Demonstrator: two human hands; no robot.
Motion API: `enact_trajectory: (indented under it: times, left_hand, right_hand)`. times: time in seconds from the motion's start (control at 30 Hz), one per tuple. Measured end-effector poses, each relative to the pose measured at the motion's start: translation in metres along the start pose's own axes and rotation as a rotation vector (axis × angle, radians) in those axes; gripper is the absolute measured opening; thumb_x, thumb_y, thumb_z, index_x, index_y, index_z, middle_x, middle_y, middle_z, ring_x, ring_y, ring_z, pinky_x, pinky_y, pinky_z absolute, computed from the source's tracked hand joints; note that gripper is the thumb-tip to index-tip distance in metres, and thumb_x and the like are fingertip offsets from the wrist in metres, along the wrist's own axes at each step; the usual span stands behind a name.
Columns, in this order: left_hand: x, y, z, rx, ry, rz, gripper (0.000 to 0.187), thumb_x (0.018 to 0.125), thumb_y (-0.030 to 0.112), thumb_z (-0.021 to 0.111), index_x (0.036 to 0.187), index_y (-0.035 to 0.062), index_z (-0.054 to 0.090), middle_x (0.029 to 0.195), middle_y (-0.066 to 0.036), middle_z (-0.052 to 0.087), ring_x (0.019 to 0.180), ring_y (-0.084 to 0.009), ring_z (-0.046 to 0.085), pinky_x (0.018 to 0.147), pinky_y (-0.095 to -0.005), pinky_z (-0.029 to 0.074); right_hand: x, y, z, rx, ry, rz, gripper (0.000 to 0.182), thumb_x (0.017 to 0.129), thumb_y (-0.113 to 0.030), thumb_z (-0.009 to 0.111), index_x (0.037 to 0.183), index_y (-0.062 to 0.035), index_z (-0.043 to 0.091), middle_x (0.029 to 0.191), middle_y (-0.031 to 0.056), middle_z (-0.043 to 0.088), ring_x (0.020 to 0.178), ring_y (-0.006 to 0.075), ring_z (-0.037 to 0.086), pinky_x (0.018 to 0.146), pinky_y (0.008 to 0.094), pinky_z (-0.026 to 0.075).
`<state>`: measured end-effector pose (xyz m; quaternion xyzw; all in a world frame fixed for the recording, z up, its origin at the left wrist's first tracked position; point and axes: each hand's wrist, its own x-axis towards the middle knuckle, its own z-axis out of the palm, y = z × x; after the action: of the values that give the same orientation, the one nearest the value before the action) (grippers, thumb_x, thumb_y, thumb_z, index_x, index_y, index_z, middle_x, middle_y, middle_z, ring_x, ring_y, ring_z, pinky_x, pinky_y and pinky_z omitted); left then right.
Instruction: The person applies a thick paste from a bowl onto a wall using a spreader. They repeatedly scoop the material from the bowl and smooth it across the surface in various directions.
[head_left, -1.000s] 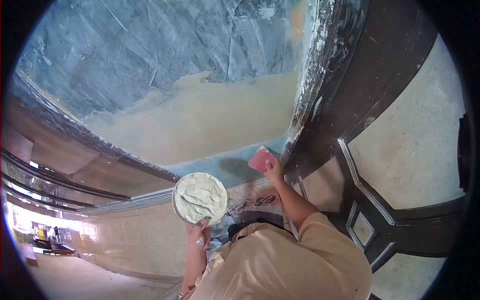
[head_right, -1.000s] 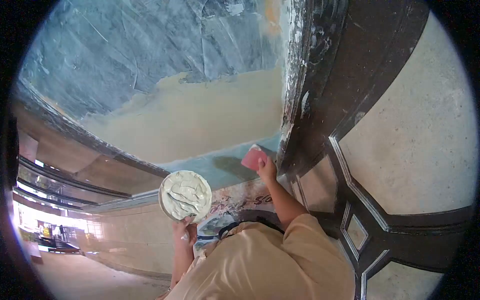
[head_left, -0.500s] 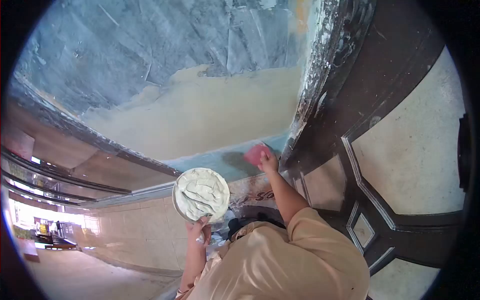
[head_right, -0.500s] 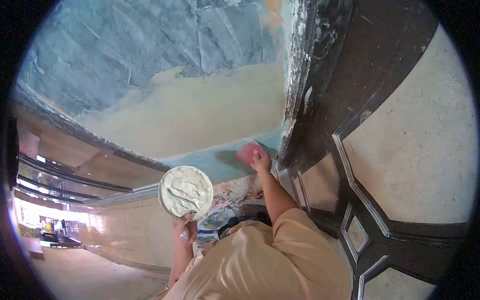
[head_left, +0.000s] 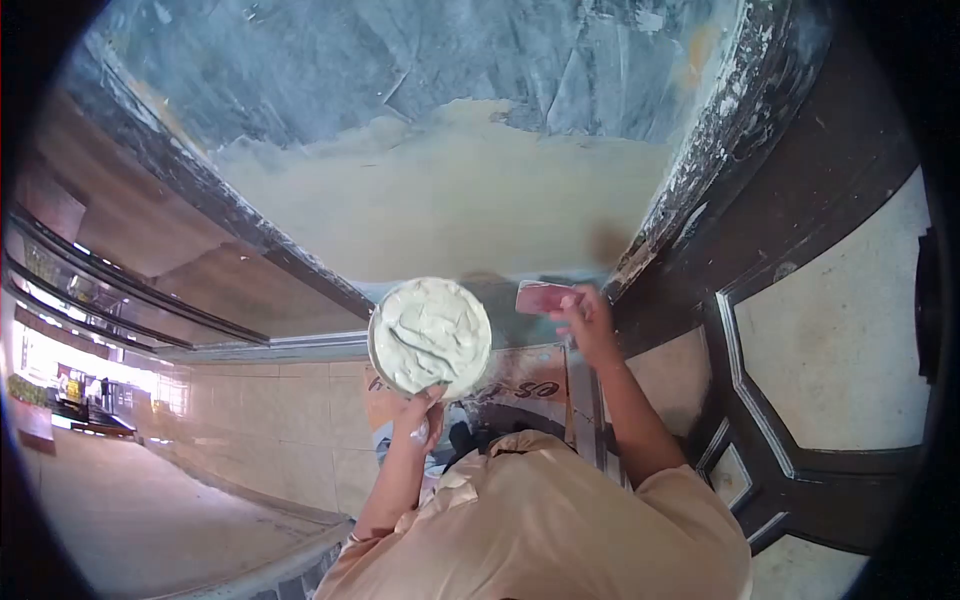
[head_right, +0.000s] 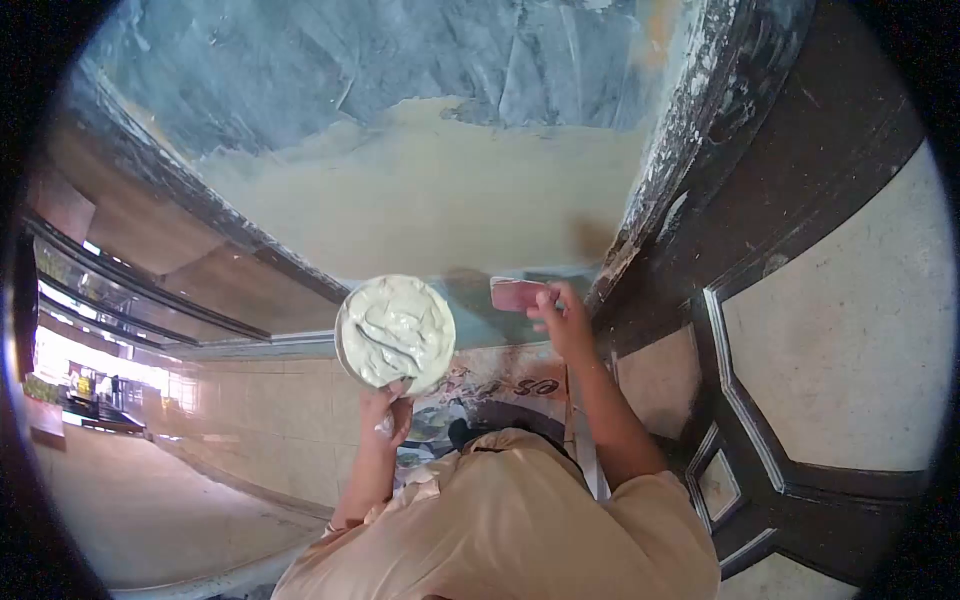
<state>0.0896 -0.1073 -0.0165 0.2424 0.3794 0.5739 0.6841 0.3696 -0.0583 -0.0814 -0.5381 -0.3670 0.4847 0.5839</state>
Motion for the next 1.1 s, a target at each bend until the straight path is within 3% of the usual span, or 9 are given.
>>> enact_trajectory:
  times: [0.07, 0.17, 0.23, 0.33, 0.4, 0.5, 0.8, 0.9, 1.1]
  left_hand:
    - [0.006, 0.000, 0.007, 0.026, -0.104, 0.086, 0.070, 0.070, 0.003, 0.064, 0.131, -0.0009, 0.030, 0.127, -0.015, 0.043, 0.114, -0.0299, 0.048, 0.093, -0.0434, 0.043]
    - [0.006, 0.012, 0.035, 0.046, -0.105, 0.151, 0.069, 0.068, 0.002, 0.062, 0.130, -0.0030, 0.031, 0.125, -0.015, 0.045, 0.111, -0.0292, 0.049, 0.091, -0.0409, 0.043]
    - [0.000, 0.027, 0.045, 0.244, -0.005, 0.173, 0.053, 0.070, 0.004, 0.060, 0.120, -0.0064, 0.044, 0.109, -0.015, 0.055, 0.098, -0.0245, 0.056, 0.081, -0.0366, 0.046]
    - [0.001, 0.044, 0.049, 0.254, -0.010, 0.009, 0.056, 0.074, -0.001, 0.058, 0.126, -0.0024, 0.039, 0.119, -0.011, 0.051, 0.107, -0.0204, 0.051, 0.092, -0.0306, 0.039]
    - [0.006, 0.047, 0.036, 0.305, 0.017, 0.004, 0.052, 0.074, 0.000, 0.058, 0.123, -0.0035, 0.042, 0.118, -0.011, 0.052, 0.107, -0.0180, 0.051, 0.091, -0.0300, 0.039]
    - [0.014, 0.052, 0.024, 0.524, -0.053, 0.331, 0.047, 0.075, 0.002, 0.058, 0.120, -0.0054, 0.044, 0.112, -0.010, 0.056, 0.102, -0.0171, 0.052, 0.087, -0.0275, 0.040]
    - [0.021, 0.082, -0.004, 0.599, -0.053, 0.577, 0.039, 0.078, 0.004, 0.058, 0.115, -0.0051, 0.050, 0.108, -0.009, 0.057, 0.098, -0.0180, 0.054, 0.085, -0.0288, 0.041]
    - [0.014, 0.103, -0.004, 0.578, 0.039, 0.425, 0.038, 0.080, 0.006, 0.058, 0.115, -0.0047, 0.050, 0.109, -0.009, 0.057, 0.099, -0.0177, 0.053, 0.086, -0.0288, 0.041]
    - [0.039, 0.092, -0.041, 0.447, -0.005, 0.455, 0.037, 0.084, 0.011, 0.056, 0.117, -0.0050, 0.048, 0.112, -0.010, 0.055, 0.101, -0.0171, 0.052, 0.089, -0.0297, 0.039]
  right_hand:
    - [-0.004, -0.030, 0.004, 0.053, -0.026, -0.107, 0.021, 0.089, -0.018, 0.056, 0.103, -0.0040, 0.049, 0.097, 0.0057, 0.057, 0.082, 0.0129, 0.060, 0.060, 0.0249, 0.050]
    - [-0.015, -0.073, 0.013, -0.033, -0.031, -0.405, 0.020, 0.083, -0.012, 0.062, 0.098, -0.0054, 0.052, 0.103, 0.0071, 0.056, 0.092, 0.0167, 0.057, 0.070, 0.0284, 0.050]
    - [-0.032, -0.122, 0.027, -0.549, -0.087, -0.854, 0.024, 0.072, -0.007, 0.067, 0.094, -0.0072, 0.056, 0.108, 0.0079, 0.055, 0.093, 0.0236, 0.057, 0.077, 0.0341, 0.048]
    - [-0.045, -0.143, 0.042, -0.783, -0.186, -1.004, 0.028, 0.066, -0.006, 0.068, 0.093, -0.0081, 0.058, 0.110, 0.0086, 0.053, 0.090, 0.0282, 0.057, 0.078, 0.0377, 0.047]
    - [-0.051, -0.160, 0.054, -0.816, -0.218, -0.982, 0.028, 0.066, -0.008, 0.068, 0.093, -0.0106, 0.061, 0.110, 0.0067, 0.054, 0.091, 0.0263, 0.056, 0.079, 0.0383, 0.047]
    - [-0.046, -0.173, 0.071, -0.953, -0.297, -1.078, 0.033, 0.057, -0.006, 0.070, 0.089, -0.0111, 0.063, 0.107, 0.0080, 0.055, 0.097, 0.0277, 0.055, 0.076, 0.0361, 0.050]
    - [-0.041, -0.170, 0.140, -1.079, -0.362, -1.259, 0.038, 0.050, -0.009, 0.075, 0.086, -0.0135, 0.063, 0.105, 0.0039, 0.056, 0.094, 0.0291, 0.055, 0.076, 0.0390, 0.049]
    - [-0.043, -0.161, 0.155, -0.971, -0.455, -1.176, 0.044, 0.050, -0.008, 0.076, 0.091, -0.0155, 0.062, 0.106, 0.0040, 0.056, 0.094, 0.0292, 0.055, 0.076, 0.0397, 0.048]
    - [-0.042, -0.141, 0.178, -0.878, -0.413, -1.154, 0.045, 0.051, -0.004, 0.074, 0.092, -0.0158, 0.060, 0.105, 0.0054, 0.054, 0.090, 0.0305, 0.055, 0.071, 0.0385, 0.048]
